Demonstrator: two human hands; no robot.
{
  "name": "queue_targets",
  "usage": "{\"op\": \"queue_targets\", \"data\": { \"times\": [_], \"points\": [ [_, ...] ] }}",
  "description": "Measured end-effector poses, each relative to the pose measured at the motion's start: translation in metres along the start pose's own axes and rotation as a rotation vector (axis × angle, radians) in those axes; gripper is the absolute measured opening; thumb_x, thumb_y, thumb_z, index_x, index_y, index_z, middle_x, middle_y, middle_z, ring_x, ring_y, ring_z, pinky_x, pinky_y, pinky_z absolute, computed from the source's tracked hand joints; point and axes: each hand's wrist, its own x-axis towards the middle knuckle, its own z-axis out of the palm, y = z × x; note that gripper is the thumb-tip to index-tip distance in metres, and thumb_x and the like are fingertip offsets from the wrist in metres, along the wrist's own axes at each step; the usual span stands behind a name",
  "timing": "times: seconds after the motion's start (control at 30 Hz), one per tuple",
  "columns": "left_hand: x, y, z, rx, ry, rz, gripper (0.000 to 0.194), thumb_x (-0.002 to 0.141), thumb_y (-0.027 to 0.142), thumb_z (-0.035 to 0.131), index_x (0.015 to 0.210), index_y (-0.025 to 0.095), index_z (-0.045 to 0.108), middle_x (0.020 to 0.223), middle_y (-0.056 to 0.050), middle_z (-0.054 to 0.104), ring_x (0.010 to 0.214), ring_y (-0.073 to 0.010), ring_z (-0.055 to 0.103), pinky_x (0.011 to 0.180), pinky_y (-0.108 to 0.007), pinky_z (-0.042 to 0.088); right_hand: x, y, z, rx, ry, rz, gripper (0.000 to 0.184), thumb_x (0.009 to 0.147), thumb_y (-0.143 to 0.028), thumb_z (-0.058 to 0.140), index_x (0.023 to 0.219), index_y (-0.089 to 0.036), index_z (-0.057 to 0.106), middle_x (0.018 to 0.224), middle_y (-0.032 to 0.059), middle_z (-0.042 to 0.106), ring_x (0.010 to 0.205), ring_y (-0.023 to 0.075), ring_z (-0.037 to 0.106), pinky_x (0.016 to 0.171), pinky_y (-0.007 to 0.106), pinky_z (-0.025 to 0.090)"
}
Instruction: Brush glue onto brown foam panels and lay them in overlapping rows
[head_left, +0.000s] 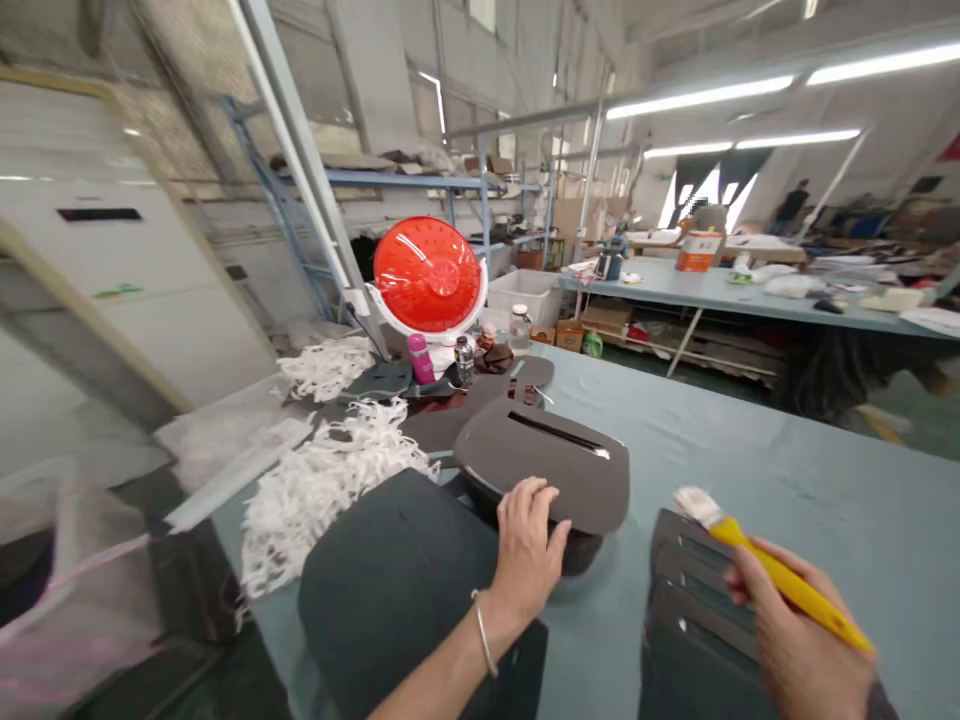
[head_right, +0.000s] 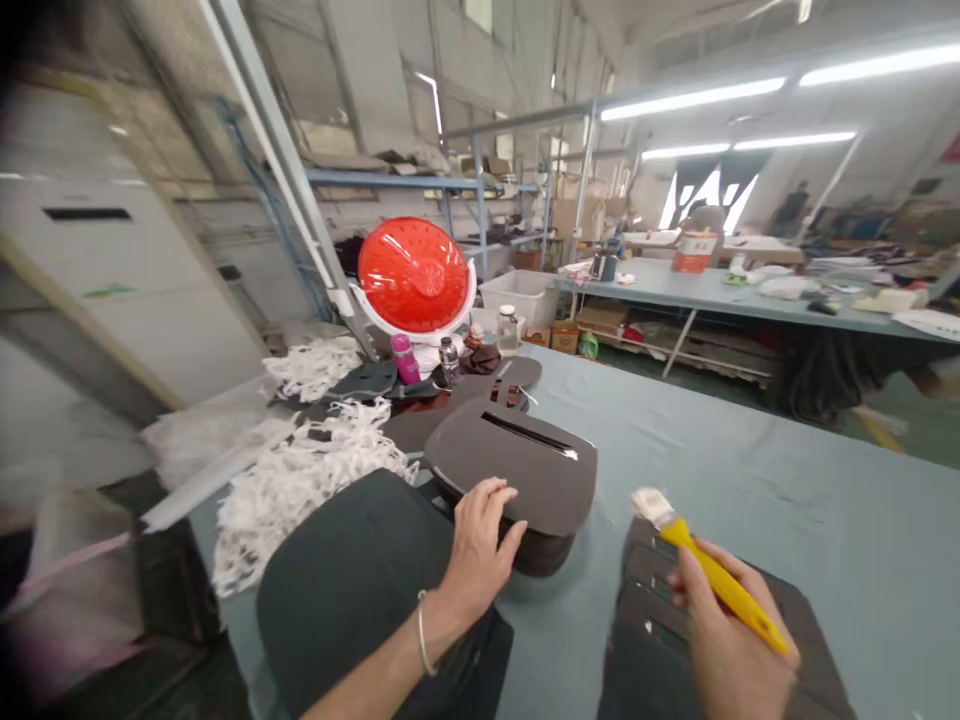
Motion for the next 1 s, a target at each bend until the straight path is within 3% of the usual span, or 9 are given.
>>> {"op": "queue_targets", "data": {
  "times": [0.13, 0.2, 0.3, 0.37, 0.53, 0.63, 0.7, 0.9, 1.0],
  "points": [
    [0.016, -0.061, -0.008, 0.178, -0.028, 0.045, 0.039, 0.087, 0.023, 0.048, 0.125, 0.018, 0.046, 0.133, -0.012, 0.046, 0.128, -0.0260, 0.038, 0.106, -0.050, 0.034, -0.022, -0.078, 0.123, 0.258, -0.424, -0.051, 0.041, 0.075, -0.049, 0.062, 0.098, -0.015, 0.061, 0.062, 0.0014, 0.061, 0.052, 0.0139, 0.055, 0.051, 0.024, 0.044],
    [0.015, -0.078, -0.009, 0.206, -0.059, 0.068, 0.038, 0.086, 0.021, 0.048, 0.125, 0.019, 0.047, 0.133, -0.011, 0.047, 0.126, -0.0252, 0.041, 0.104, -0.048, 0.037, -0.037, -0.096, 0.178, 0.304, -0.615, -0.087, 0.036, 0.077, -0.048, 0.060, 0.093, -0.016, 0.061, 0.063, 0.0009, 0.061, 0.053, 0.0135, 0.055, 0.052, 0.024, 0.044],
    [0.012, -0.091, -0.010, 0.188, -0.069, 0.072, 0.039, 0.084, 0.021, 0.051, 0.124, 0.021, 0.049, 0.131, -0.008, 0.049, 0.124, -0.0250, 0.043, 0.103, -0.046, 0.040, -0.047, -0.103, 0.249, 0.278, -0.810, -0.133, 0.031, 0.076, -0.047, 0.059, 0.086, -0.018, 0.061, 0.063, -0.0004, 0.060, 0.053, 0.0134, 0.056, 0.051, 0.023, 0.044],
    [0.013, -0.096, -0.012, 0.154, -0.071, 0.064, 0.039, 0.084, 0.022, 0.052, 0.123, 0.022, 0.050, 0.131, -0.007, 0.050, 0.124, -0.0246, 0.043, 0.103, -0.045, 0.040, -0.040, -0.103, 0.286, 0.224, -0.819, -0.160, 0.031, 0.075, -0.047, 0.058, 0.084, -0.018, 0.061, 0.056, -0.0019, 0.058, 0.048, 0.0138, 0.055, 0.049, 0.024, 0.042],
    [0.020, -0.104, -0.019, 0.083, -0.081, 0.079, 0.042, 0.084, 0.021, 0.051, 0.125, 0.022, 0.050, 0.132, -0.008, 0.050, 0.124, -0.0266, 0.043, 0.100, -0.047, 0.043, 0.003, -0.104, 0.344, 0.064, -0.386, -0.163, 0.033, 0.073, -0.047, 0.057, 0.085, -0.017, 0.063, 0.053, -0.0007, 0.060, 0.049, 0.0158, 0.059, 0.055, 0.025, 0.045],
    [0.022, -0.109, -0.019, 0.053, -0.084, 0.097, 0.042, 0.084, 0.021, 0.051, 0.125, 0.022, 0.050, 0.132, -0.010, 0.050, 0.123, -0.0288, 0.044, 0.098, -0.050, 0.043, 0.023, -0.098, 0.343, 0.003, -0.354, -0.100, 0.035, 0.073, -0.048, 0.055, 0.085, -0.016, 0.064, 0.051, 0.0002, 0.061, 0.048, 0.0166, 0.059, 0.052, 0.025, 0.045],
    [0.022, -0.111, -0.018, 0.045, -0.083, 0.109, 0.041, 0.084, 0.021, 0.050, 0.126, 0.023, 0.050, 0.132, -0.010, 0.049, 0.123, -0.0288, 0.043, 0.097, -0.051, 0.043, 0.037, -0.085, 0.319, -0.081, -0.307, -0.075, 0.035, 0.074, -0.047, 0.053, 0.081, -0.015, 0.066, 0.050, 0.0014, 0.061, 0.047, 0.0170, 0.059, 0.052, 0.026, 0.044],
    [0.023, -0.111, -0.019, 0.056, -0.091, 0.137, 0.038, 0.087, 0.022, 0.047, 0.125, 0.022, 0.050, 0.130, -0.010, 0.050, 0.123, -0.0271, 0.043, 0.098, -0.049, 0.040, 0.071, -0.032, 0.184, -0.338, 0.097, 0.121, 0.034, 0.070, -0.041, 0.051, 0.062, -0.011, 0.066, 0.048, 0.0078, 0.061, 0.048, 0.0199, 0.059, 0.051, 0.028, 0.042],
    [0.024, -0.109, -0.019, 0.068, -0.092, 0.152, 0.036, 0.087, 0.024, 0.047, 0.123, 0.022, 0.052, 0.129, -0.011, 0.051, 0.123, -0.0275, 0.043, 0.098, -0.048, 0.038, 0.059, -0.021, 0.137, -0.333, 0.127, 0.182, 0.034, 0.069, -0.041, 0.052, 0.058, -0.011, 0.064, 0.048, 0.0085, 0.061, 0.047, 0.0196, 0.058, 0.050, 0.028, 0.041]
  ]
}}
